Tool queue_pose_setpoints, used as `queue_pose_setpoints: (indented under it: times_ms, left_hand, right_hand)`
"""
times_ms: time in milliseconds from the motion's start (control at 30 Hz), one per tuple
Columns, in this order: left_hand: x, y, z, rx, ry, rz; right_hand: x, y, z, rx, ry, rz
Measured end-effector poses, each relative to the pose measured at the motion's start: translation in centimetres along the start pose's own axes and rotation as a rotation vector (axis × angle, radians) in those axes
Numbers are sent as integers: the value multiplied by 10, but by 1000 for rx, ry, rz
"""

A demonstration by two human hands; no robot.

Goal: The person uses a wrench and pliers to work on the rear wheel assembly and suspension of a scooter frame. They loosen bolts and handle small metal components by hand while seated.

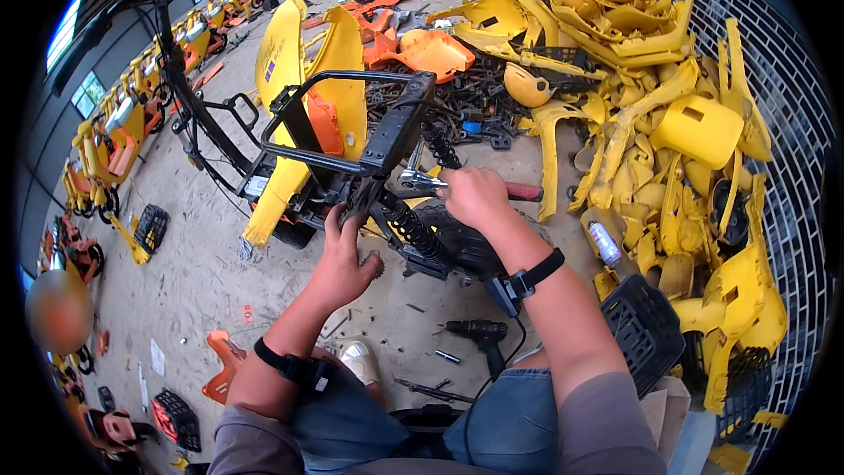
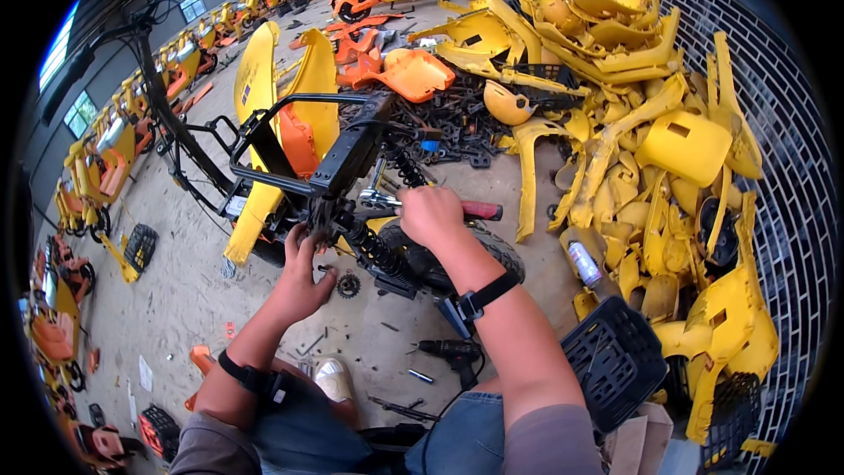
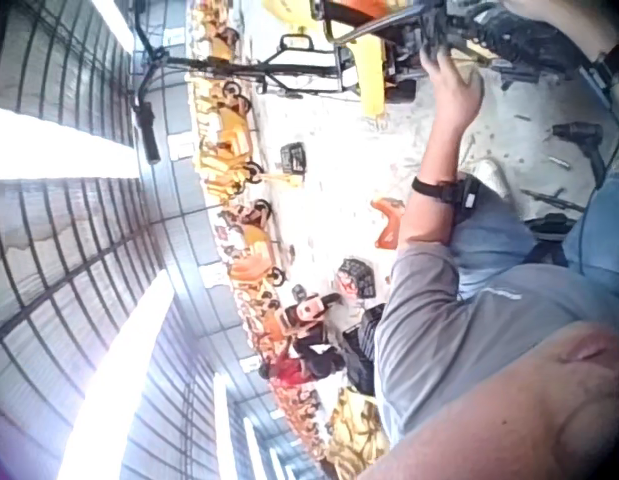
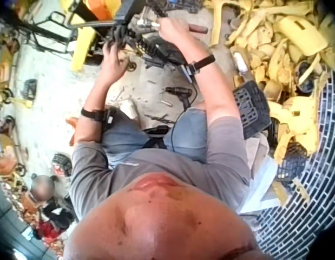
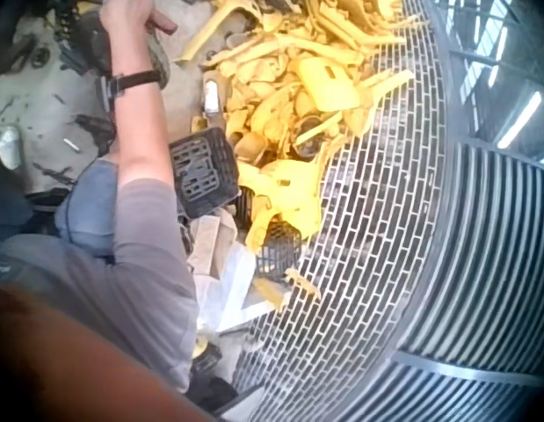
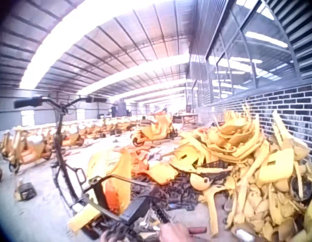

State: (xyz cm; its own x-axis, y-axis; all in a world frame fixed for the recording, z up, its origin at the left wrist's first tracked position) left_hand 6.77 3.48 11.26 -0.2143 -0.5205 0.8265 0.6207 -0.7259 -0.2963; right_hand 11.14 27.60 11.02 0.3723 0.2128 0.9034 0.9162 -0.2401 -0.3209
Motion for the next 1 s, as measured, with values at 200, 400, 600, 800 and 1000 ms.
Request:
queue_pose_setpoints:
  times_ms: [200,400,600,800,1000]
  left_hand:
    - [-2,0,-3,25,67,-44]
    - [-6,0,-11,39,-5,-76]
    - [-6,-2,-7,72,59,-98]
    - [-7,0,-5,111,40,-119]
    - [-10,-2,-5,88,35,-118]
  right_hand:
    - [4,-12,6,-3,1,31]
    - [11,-19,-2,-18,48,-10]
    - [22,-22,-2,-52,23,-4]
    - [19,-22,-7,-84,1,-25]
    - [0,-16,1,-119,-149,92]
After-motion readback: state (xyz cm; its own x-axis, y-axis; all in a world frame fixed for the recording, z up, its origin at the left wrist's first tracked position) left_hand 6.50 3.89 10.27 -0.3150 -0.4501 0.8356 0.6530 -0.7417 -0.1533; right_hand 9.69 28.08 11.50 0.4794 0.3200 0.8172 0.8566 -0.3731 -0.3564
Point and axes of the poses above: each hand's wrist, its own y-axis away from the middle knuckle, its own x-axis out of the back of the hand, z = x × y, the point moved 6 cm from there along -y, towards the middle knuckle, and after that the axes turned 2 degrees about -y, right-handed, at the moved point
